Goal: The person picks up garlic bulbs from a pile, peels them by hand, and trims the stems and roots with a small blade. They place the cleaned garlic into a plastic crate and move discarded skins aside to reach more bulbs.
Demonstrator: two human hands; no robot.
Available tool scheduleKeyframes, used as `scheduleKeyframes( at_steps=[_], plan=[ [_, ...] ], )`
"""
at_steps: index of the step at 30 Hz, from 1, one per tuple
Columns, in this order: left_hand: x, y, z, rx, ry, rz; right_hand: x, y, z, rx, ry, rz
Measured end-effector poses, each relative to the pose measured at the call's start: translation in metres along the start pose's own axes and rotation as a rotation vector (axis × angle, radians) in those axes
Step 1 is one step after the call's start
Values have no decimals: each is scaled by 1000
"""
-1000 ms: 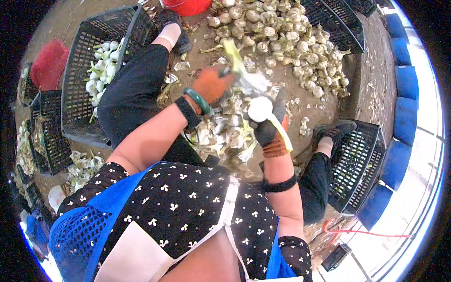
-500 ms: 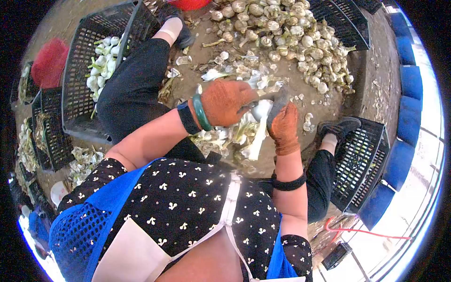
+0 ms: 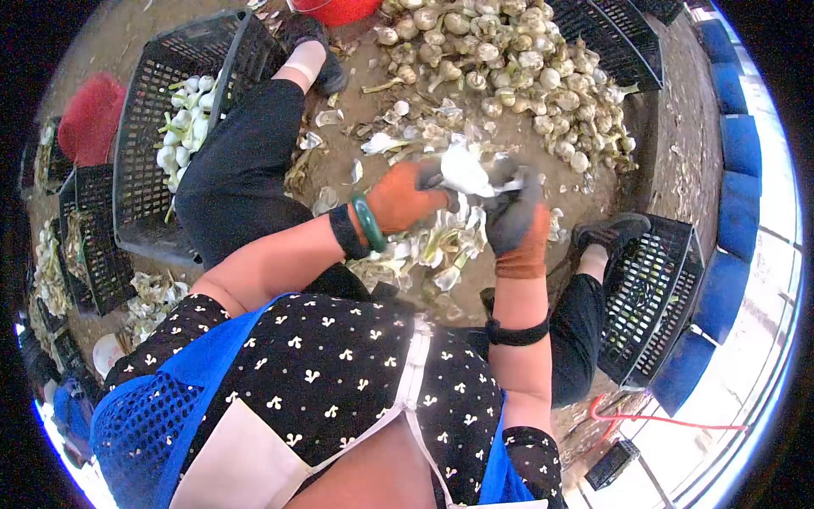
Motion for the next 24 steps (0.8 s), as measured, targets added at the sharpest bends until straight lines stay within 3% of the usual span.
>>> scheduleKeyframes(
  at_steps=[1, 2, 4, 5, 6, 7, 8, 10, 12, 14, 18, 22, 24],
  plan=[
    [-2, 4, -11, -159, 217, 87, -6, -2, 8, -460, 190, -133],
    [-3, 6, -10, -155, 215, 87, -15, -12, 6, -463, 188, -136],
    [-1, 7, -3, -223, 456, 121, -14, -25, -8, 715, -1189, 323],
    [3, 8, 0, -302, 666, 84, -12, -25, -20, 642, -533, 233],
    [0, 13, -5, -297, 664, 89, -9, -24, -22, 533, 116, 127],
    [-13, 19, -13, -298, 774, -40, 0, -25, -33, 206, 579, 347],
    [-29, 20, -19, -294, 885, -174, -1, -22, -40, -12, 807, 490],
    [-66, 21, -42, 531, 643, -464, 3, -30, -55, -88, 749, 578],
    [-88, 27, -99, 232, 1191, -539, 9, -59, -76, -32, 651, 493],
    [-85, 21, -93, 210, 1140, -563, 7, -110, -135, 183, 700, 62],
    [-67, 6, -42, -429, 848, -537, 49, -174, -132, 45, 614, -78],
    [-59, -5, -19, -514, 761, -443, 84, -201, -143, -103, 788, -86],
    [-61, -10, -18, -537, 710, -417, 86, -202, -142, 235, 615, -236]
  ],
)
Point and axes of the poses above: each hand's wrist, its own y-axis away from the middle knuckle, its own x-axis out of the palm, z = x × y, the point moved 3 cm from there along -y, towards the middle knuckle, and after that the axes turned 10 degrees about -z, right-handed, at the moved point
